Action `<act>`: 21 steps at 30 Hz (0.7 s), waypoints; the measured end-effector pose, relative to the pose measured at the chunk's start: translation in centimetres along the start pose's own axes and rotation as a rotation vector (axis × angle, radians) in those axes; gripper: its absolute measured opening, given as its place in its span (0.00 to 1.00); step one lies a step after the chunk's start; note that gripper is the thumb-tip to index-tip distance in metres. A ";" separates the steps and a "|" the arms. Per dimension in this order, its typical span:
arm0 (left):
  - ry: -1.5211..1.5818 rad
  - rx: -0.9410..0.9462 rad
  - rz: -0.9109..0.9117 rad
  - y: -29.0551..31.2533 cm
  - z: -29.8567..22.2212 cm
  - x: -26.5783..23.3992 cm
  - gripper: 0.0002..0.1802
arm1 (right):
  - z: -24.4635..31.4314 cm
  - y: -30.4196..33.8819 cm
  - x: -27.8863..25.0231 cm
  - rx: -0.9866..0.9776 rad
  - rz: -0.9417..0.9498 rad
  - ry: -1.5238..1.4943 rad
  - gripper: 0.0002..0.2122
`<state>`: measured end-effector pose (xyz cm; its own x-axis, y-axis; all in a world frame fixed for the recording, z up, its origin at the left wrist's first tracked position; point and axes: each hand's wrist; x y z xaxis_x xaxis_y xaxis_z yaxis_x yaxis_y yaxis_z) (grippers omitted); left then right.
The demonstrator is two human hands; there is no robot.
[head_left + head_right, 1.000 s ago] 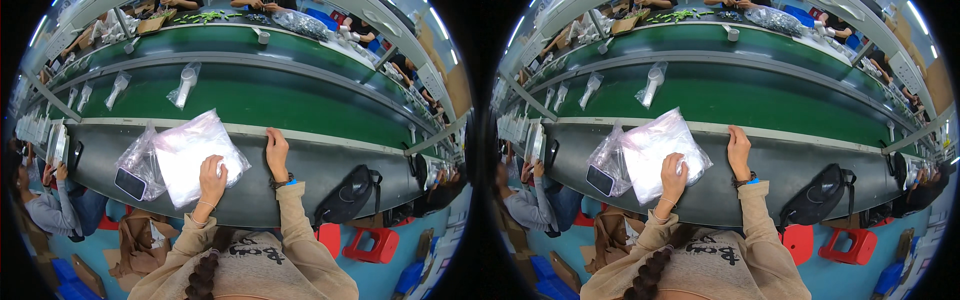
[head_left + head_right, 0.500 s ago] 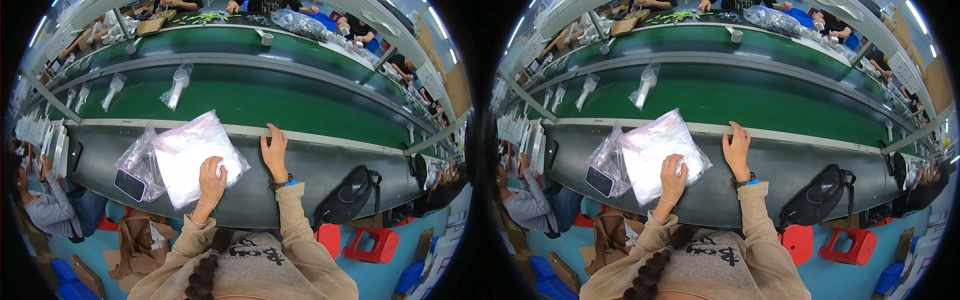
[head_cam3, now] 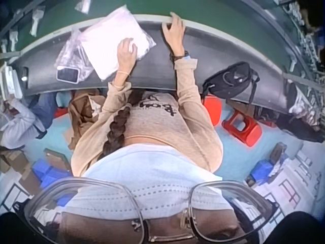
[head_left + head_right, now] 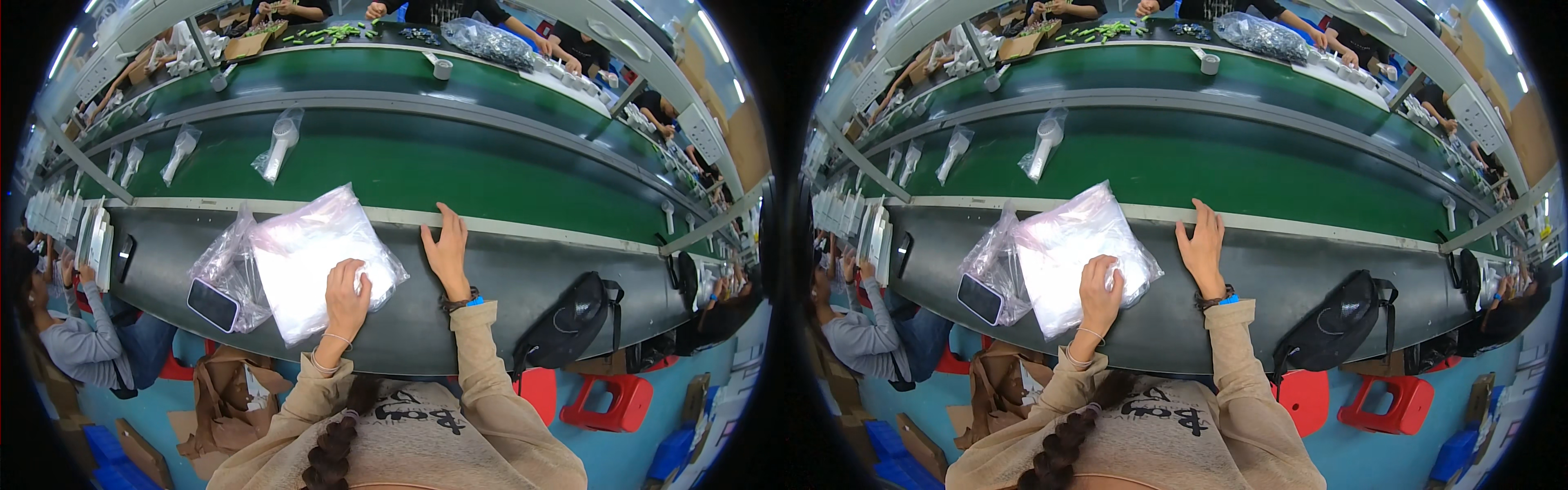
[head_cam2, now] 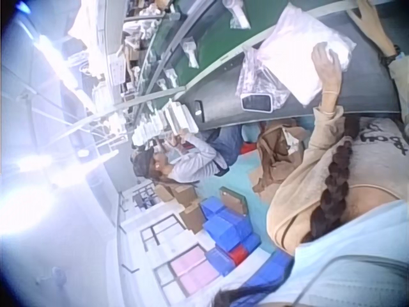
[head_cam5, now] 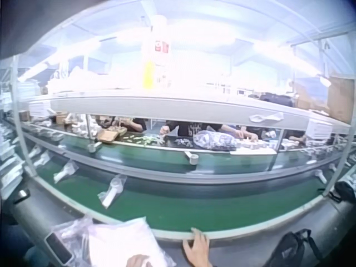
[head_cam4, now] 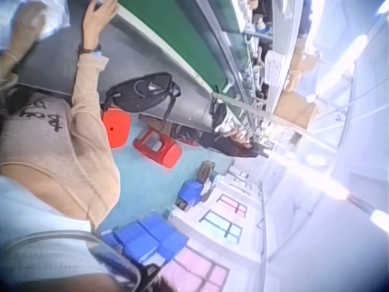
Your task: The person repeatedly picks up handheld fans from a conveyor belt, inserts each fan into a plastic bag by hand, and places the bagged fans back onto the conveyor belt.
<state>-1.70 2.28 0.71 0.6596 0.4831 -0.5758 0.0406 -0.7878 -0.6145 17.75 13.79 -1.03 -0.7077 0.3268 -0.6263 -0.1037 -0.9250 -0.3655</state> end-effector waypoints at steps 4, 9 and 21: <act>-0.004 -0.006 -0.001 0.1 0.0 0.0 0.11 | 0.2 0.1 -0.1 0.034 0.015 -0.015 0.27; -0.002 -0.008 0.001 0.1 0.0 0.0 0.11 | 0.2 0.1 -0.1 0.002 0.005 0.011 0.27; 0.001 -0.016 0.001 0.0 -0.1 0.0 0.11 | 0.1 0.1 -0.3 -0.007 0.017 0.020 0.26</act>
<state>-1.63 2.22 0.75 0.6607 0.4817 -0.5757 0.0519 -0.7945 -0.6051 17.83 13.61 -0.80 -0.6951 0.3147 -0.6464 -0.0866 -0.9292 -0.3593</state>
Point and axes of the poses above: each hand's wrist, its own y-axis away from the middle knuckle, its own x-axis out of the palm, z = x × y, and after that the axes turned 10 degrees about x, right-handed
